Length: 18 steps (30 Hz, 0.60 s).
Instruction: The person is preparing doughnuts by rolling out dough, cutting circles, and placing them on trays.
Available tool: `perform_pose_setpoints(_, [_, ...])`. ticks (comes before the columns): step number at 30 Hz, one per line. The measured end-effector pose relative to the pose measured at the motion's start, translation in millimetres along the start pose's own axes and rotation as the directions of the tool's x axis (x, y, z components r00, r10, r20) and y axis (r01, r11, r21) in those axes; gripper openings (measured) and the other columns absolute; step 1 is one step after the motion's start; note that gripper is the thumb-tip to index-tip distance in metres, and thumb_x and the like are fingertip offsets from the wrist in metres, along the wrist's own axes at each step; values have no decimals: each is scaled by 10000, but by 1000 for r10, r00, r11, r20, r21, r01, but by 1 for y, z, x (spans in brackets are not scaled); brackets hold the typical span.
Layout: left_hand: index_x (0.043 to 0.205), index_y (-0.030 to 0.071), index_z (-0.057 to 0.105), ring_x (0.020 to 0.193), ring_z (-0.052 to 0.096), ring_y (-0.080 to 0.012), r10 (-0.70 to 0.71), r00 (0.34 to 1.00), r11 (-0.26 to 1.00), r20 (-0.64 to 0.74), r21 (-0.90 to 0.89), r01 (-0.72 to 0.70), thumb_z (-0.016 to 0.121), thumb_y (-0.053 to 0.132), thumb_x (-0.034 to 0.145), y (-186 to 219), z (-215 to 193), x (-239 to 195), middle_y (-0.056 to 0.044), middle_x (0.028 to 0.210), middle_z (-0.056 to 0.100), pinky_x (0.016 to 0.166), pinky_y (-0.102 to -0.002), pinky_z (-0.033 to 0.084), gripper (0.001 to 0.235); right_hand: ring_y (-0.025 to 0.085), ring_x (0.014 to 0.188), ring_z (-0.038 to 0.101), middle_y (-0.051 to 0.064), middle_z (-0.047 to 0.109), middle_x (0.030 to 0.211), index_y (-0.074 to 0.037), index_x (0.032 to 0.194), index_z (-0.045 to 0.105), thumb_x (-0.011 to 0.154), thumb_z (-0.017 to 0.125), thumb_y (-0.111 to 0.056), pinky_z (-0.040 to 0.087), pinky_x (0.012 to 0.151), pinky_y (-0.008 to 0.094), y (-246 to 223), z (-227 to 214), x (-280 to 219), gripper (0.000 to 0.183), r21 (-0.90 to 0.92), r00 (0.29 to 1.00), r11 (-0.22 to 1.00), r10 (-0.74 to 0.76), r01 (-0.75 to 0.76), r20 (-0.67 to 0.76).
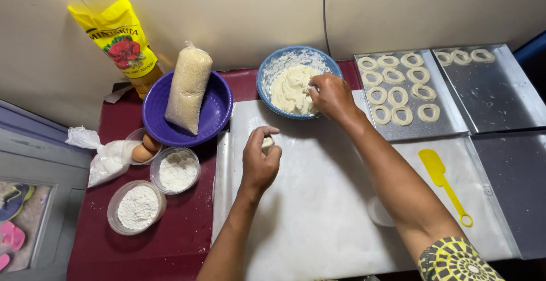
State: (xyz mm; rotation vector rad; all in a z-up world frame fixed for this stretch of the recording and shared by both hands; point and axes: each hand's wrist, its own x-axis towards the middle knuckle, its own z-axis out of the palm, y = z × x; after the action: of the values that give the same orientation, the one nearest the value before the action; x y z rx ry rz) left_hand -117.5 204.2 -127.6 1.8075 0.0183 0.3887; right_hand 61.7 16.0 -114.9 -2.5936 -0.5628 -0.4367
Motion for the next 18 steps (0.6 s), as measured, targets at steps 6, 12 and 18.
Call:
perform_pose_setpoints(6, [1079,91,688,859,759,-269,61,993,948,103,304,-90,674,202,888,3,37,93,-106,1103,730,819,-406,579,221,452,1014,681,317,631,1163,22,1208,640,894,773,-313,576,846,498,1,27,36,478,-137,966,982,155,-128,209])
perform_pose_setpoints(12, [1174,129,692,959,710,-372,245,946,737,210,594,-323,735,211,849,-46,72,157,-165,1012,733,829,-500,556,338,454,978,700,319,665,1091,2,1174,655,883,716,-136,574,858,513,18,51,45,328,-201,987,978,80,-51,141])
perform_pose_setpoints(18, [1287,162,638,957,702,-394,113,907,744,406,571,-348,731,141,766,-56,88,191,-207,994,740,822,-513,548,530,441,944,714,309,689,1024,30,1085,693,833,695,-56,582,850,504,31,58,42,266,-50,993,995,92,-88,77])
